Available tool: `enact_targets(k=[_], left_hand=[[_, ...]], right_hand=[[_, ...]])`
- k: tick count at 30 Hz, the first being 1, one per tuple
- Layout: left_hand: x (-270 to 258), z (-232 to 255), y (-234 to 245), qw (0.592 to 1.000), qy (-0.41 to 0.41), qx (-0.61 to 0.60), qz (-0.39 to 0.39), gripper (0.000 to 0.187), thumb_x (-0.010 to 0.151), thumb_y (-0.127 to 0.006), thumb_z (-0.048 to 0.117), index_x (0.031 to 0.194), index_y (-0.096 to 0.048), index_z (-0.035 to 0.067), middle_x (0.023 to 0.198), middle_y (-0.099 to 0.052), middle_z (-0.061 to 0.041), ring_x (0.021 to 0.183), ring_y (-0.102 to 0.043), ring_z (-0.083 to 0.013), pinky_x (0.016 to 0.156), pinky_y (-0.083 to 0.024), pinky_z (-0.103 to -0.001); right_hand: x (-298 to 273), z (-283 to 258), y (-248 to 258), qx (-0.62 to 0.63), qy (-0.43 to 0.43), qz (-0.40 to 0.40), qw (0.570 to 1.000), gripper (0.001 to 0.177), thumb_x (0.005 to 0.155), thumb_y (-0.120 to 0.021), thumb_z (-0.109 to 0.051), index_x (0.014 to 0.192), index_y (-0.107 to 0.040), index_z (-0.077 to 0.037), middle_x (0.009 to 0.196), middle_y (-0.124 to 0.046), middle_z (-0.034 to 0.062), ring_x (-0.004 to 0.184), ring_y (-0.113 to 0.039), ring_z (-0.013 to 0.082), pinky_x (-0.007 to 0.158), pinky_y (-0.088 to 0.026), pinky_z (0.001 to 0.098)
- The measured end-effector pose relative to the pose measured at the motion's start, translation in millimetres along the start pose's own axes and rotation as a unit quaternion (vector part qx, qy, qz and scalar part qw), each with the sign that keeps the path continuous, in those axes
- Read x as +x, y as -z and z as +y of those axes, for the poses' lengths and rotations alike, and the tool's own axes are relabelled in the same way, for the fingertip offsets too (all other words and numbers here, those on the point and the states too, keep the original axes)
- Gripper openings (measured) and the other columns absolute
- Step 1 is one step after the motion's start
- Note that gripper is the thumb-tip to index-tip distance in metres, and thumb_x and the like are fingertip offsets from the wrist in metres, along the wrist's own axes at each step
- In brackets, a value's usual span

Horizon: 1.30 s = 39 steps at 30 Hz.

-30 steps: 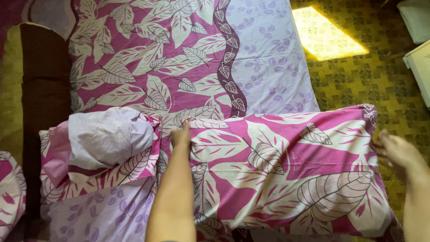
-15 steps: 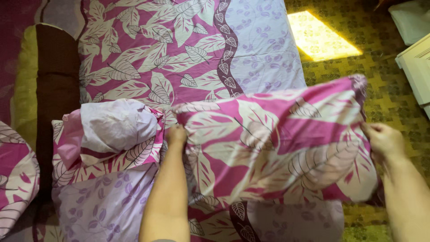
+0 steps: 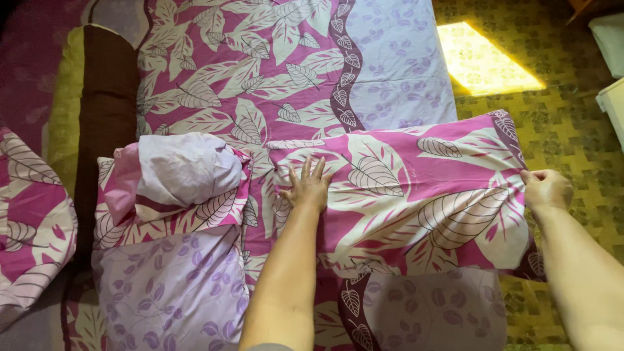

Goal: The person puts a pillow into a pillowcase on a bed. They insert the pillow, pull the case over it, and smooth the fabric. The person then places the finished pillow on the bed.

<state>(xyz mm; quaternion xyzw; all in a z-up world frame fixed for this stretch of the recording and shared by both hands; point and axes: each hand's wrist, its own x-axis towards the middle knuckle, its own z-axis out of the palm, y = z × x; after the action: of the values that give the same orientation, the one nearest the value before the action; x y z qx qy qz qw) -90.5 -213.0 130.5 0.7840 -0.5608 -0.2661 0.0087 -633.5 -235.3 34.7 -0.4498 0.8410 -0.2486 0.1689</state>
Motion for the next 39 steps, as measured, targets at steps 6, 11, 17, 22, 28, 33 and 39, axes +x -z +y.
enact_targets(k=[6, 11, 17, 22, 28, 33, 39], left_hand=[[24, -123, -42, 0.931, -0.08, -0.27, 0.23, 0.057, 0.101, -0.044, 0.045, 0.146, -0.055, 0.013, 0.149, -0.056, -0.016, 0.141, -0.049, -0.0338, 0.114, -0.038, -0.041], [-44, -244, -96, 0.887, 0.199, -0.401, -0.108, 0.061, 0.097, -0.048, 0.056, 0.139, -0.061, 0.012, 0.136, -0.063, -0.02, 0.127, -0.056, -0.038, 0.101, -0.044, -0.048], [-74, -264, -127, 0.895, 0.257, -0.356, -0.084, 0.07, 0.094, -0.052, 0.069, 0.13, -0.069, 0.011, 0.119, -0.071, -0.024, 0.11, -0.065, -0.043, 0.085, -0.052, -0.056], [-83, -257, -114, 0.944, 0.255, -0.19, 0.093, 0.047, 0.092, -0.069, 0.054, 0.107, -0.079, 0.01, 0.1, -0.077, -0.013, 0.095, -0.074, -0.0337, 0.083, -0.055, -0.046], [-114, -188, -50, 0.945, 0.194, -0.082, 0.252, 0.055, 0.093, -0.069, 0.044, 0.137, -0.056, 0.012, 0.136, -0.059, -0.016, 0.126, -0.054, -0.0371, 0.099, -0.045, -0.053], [-106, -74, -29, 0.96, -0.052, -0.026, 0.275, 0.064, 0.095, -0.065, 0.048, 0.15, -0.044, 0.022, 0.156, -0.038, -0.01, 0.152, -0.029, -0.0368, 0.125, -0.026, -0.058], [-118, 51, -49, 0.978, -0.18, 0.107, 0.002, 0.068, 0.101, -0.031, 0.064, 0.162, -0.008, 0.046, 0.173, 0.01, 0.009, 0.155, 0.023, -0.0378, 0.112, 0.012, -0.081]], right_hand=[[-32, 35, 28, 0.101, -0.059, -0.239, 0.964, 0.078, 0.085, -0.081, -0.042, 0.147, -0.039, -0.017, 0.137, -0.053, 0.0125, 0.098, -0.054, 0.0139, 0.072, -0.047, 0.0375], [-88, 85, 61, 0.098, -0.141, -0.485, 0.858, 0.113, 0.073, -0.09, -0.026, 0.165, -0.024, -0.035, 0.146, -0.057, 0.0139, 0.101, -0.057, 0.0219, 0.07, -0.049, 0.0459], [-107, 86, 56, -0.088, -0.154, -0.439, 0.881, 0.044, 0.084, -0.08, -0.013, 0.127, -0.077, -0.017, 0.109, -0.08, 0.0154, 0.093, -0.074, 0.0292, 0.082, -0.052, 0.0443], [-128, 97, 61, -0.282, -0.092, -0.355, 0.887, 0.035, 0.085, -0.085, -0.025, 0.119, -0.078, -0.017, 0.106, -0.083, 0.0122, 0.096, -0.076, 0.0286, 0.09, -0.057, 0.0412], [-145, 92, 64, -0.304, -0.084, -0.161, 0.935, 0.088, 0.072, -0.09, -0.026, 0.149, -0.049, -0.013, 0.126, -0.064, 0.0247, 0.114, -0.06, 0.0398, 0.094, -0.043, 0.0615], [-165, 2, 57, -0.085, 0.292, 0.056, 0.951, 0.042, 0.109, -0.052, -0.04, 0.142, -0.05, -0.014, 0.142, -0.059, 0.0134, 0.128, -0.053, 0.0282, 0.106, -0.042, 0.0467], [-192, -118, -3, -0.143, 0.395, -0.038, 0.907, 0.066, 0.098, -0.044, -0.063, 0.157, -0.037, -0.035, 0.168, -0.026, 0.0068, 0.154, -0.016, 0.0378, 0.117, -0.006, 0.0697]])
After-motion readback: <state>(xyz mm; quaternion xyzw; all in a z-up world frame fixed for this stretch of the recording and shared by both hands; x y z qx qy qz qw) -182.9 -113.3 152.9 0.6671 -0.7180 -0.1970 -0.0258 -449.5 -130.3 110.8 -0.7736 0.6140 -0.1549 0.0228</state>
